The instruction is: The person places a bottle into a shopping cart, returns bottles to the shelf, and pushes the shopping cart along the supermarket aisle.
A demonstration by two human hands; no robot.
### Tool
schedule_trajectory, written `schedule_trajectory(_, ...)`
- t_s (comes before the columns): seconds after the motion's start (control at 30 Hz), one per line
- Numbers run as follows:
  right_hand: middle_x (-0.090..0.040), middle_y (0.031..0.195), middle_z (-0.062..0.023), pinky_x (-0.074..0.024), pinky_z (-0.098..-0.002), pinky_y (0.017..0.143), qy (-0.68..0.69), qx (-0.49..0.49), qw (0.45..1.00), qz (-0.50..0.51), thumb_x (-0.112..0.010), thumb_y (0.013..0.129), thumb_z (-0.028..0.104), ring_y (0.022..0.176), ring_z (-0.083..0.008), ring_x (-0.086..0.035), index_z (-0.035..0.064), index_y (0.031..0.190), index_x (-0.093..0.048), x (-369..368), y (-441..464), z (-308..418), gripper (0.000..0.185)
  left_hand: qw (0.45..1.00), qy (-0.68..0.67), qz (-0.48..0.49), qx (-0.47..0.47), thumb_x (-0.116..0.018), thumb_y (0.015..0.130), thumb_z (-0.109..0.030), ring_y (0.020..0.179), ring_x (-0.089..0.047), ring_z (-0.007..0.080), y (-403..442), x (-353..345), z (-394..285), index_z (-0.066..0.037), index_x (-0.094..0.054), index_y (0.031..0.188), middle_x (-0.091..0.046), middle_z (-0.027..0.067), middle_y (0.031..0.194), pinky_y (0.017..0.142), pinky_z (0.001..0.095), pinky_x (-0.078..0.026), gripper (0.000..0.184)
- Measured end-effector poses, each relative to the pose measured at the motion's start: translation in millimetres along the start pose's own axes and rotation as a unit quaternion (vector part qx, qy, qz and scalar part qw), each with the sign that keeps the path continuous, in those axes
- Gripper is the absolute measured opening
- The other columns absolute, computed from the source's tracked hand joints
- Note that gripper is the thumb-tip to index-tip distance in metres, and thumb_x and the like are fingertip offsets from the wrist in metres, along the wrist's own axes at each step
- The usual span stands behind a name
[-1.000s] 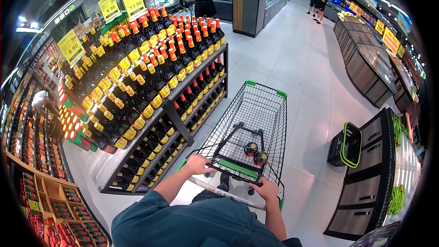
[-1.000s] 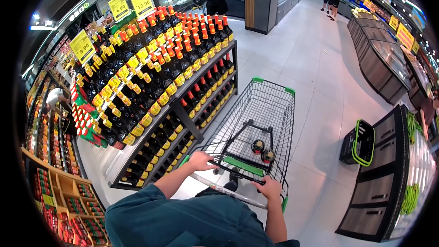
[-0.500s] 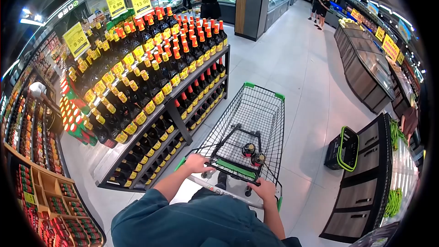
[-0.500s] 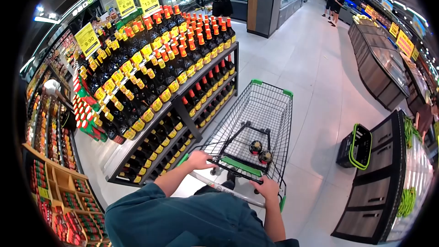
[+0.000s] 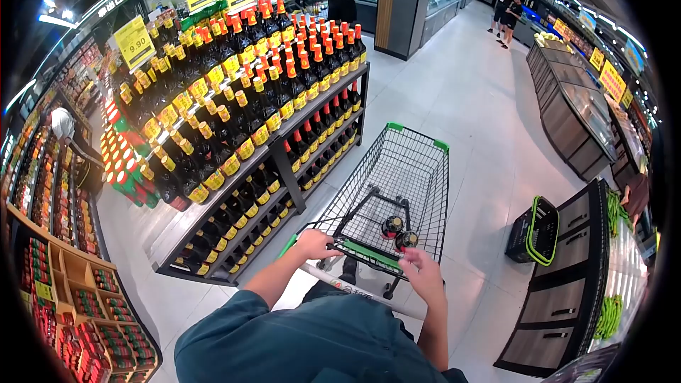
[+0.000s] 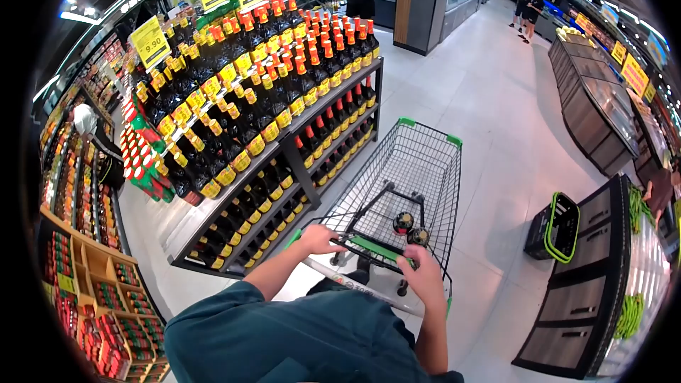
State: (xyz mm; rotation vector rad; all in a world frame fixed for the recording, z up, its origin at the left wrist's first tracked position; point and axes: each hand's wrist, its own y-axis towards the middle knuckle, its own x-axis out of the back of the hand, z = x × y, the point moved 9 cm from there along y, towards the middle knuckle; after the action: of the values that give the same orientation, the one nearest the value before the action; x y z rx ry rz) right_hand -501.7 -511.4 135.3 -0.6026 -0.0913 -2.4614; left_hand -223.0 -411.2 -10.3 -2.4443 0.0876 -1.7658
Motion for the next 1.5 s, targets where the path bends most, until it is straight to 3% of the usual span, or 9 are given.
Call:
schedule_trajectory(0.1,-0.069,0.095,-0.0107,-0.0524,-0.0378,0.078,0.370,0.075,0.918,0.117,-0.077,0.083,0.014,0.085,-0.0239,-0.064,0.0011,0.114,-0.061,1.6,-28.5,124.7,0.036,1.000,-0.001,0.001,0.006,-0.060,0.078,-0.077,0.074,-0.067,0.0347,-3.9,1.7,-1.4,-0.015,-0.078,0.083,-0.067,0.0128,0.069,0.064,0.0451,-0.051,0.065)
schedule_trajectory(0.2,-0.065,0.088,-0.0124,-0.0487,-0.0425,0.072,0.639,0.242,0.665,0.301,-0.081,0.082,0.012,0.079,-0.0266,-0.062,0.0016,0.113,-0.057,9.4,-86.8,234.3,0.040,0.999,-0.019,-0.034,-0.002,-0.059,0.078,-0.078,0.069,-0.067,0.0336,-8.4,3.8,-2.5,-0.013,-0.075,0.075,-0.067,0.0132,0.066,0.064,0.0441,-0.051,0.068)
schedule_trajectory(0.23,-0.057,0.073,-0.0081,-0.0432,-0.0369,0.054,0.610,0.332,0.572,0.436,-0.078,0.085,0.014,0.057,-0.0207,-0.054,0.0083,0.105,-0.051,12.4,-101.2,274.5,0.035,1.000,-0.011,-0.029,0.004,-0.059,0.077,-0.080,0.070,-0.067,0.0329,-9.0,1.4,-2.0,-0.013,-0.075,0.075,-0.067,0.0123,0.065,0.065,0.0437,-0.051,0.068)
schedule_trajectory(0.3,-0.070,0.089,-0.0079,-0.0422,-0.0339,0.052,0.578,0.453,0.482,0.477,-0.080,0.084,0.019,0.064,-0.0240,-0.065,0.0056,0.126,-0.059,25.5,-129.1,297.4,0.049,0.999,-0.009,-0.042,-0.008,-0.058,0.077,-0.080,0.073,-0.067,0.0317,-10.3,-1.1,-2.4,-0.013,-0.074,0.074,-0.067,0.0112,0.066,0.067,0.0431,-0.051,0.069)
schedule_trajectory(0.43,-0.067,0.079,-0.0059,-0.0381,-0.0337,0.049,0.616,0.464,0.490,0.407,-0.079,0.084,0.018,0.059,-0.0226,-0.062,0.0057,0.109,-0.065,16.0,-139.7,302.7,0.031,1.000,-0.004,-0.027,0.010,-0.058,0.078,-0.081,0.075,-0.067,0.0301,-14.9,-3.7,-2.6,-0.014,-0.074,0.075,-0.068,0.0090,0.068,0.068,0.0421,-0.051,0.069)
schedule_trajectory(0.57,-0.065,0.074,-0.0064,-0.0351,-0.0357,0.047,0.523,0.410,0.516,0.541,-0.076,0.087,0.020,0.057,-0.0252,-0.061,0.0090,0.085,-0.070,18.7,-146.8,330.6,0.013,1.000,-0.004,-0.016,0.014,-0.058,0.079,-0.079,0.080,-0.068,0.0285,-17.2,-10.2,-1.1,-0.017,-0.076,0.080,-0.070,0.0076,0.072,0.072,0.0405,-0.051,0.065)
schedule_trajectory(1.27,-0.068,0.074,-0.0085,-0.0344,-0.0368,0.045,0.470,0.457,0.517,0.550,-0.076,0.087,0.023,0.057,-0.0272,-0.063,0.0105,0.078,-0.072,29.5,-157.4,324.8,0.016,1.000,0.000,0.002,0.023,-0.057,0.080,-0.078,0.082,-0.068,0.0300,-24.7,-9.8,-7.7,-0.017,-0.078,0.084,-0.070,0.0094,0.074,0.075,0.0425,-0.051,0.065)
schedule_trajectory(1.37,-0.059,0.074,-0.0078,-0.0438,-0.0357,0.052,0.510,0.407,0.525,0.546,-0.077,0.086,0.012,0.055,-0.0192,-0.054,0.0071,0.086,-0.056,13.1,-140.3,279.6,0.022,1.000,0.000,0.003,0.022,-0.056,0.080,-0.078,0.083,-0.068,0.0302,-25.9,-8.5,-5.7,-0.016,-0.078,0.084,-0.070,0.0092,0.073,0.075,0.0426,-0.051,0.065)
schedule_trajectory(1.5,-0.064,0.077,-0.0064,-0.0490,-0.0313,0.063,0.386,0.052,0.917,0.091,-0.062,0.096,0.011,0.064,-0.0180,-0.060,0.0039,0.083,-0.064,-4.8,-44.1,91.5,0.015,1.000,0.003,0.009,0.027,-0.056,0.080,-0.079,0.083,-0.068,0.0298,-26.6,-6.1,-9.5,-0.016,-0.078,0.084,-0.070,0.0087,0.073,0.075,0.0423,-0.051,0.067)
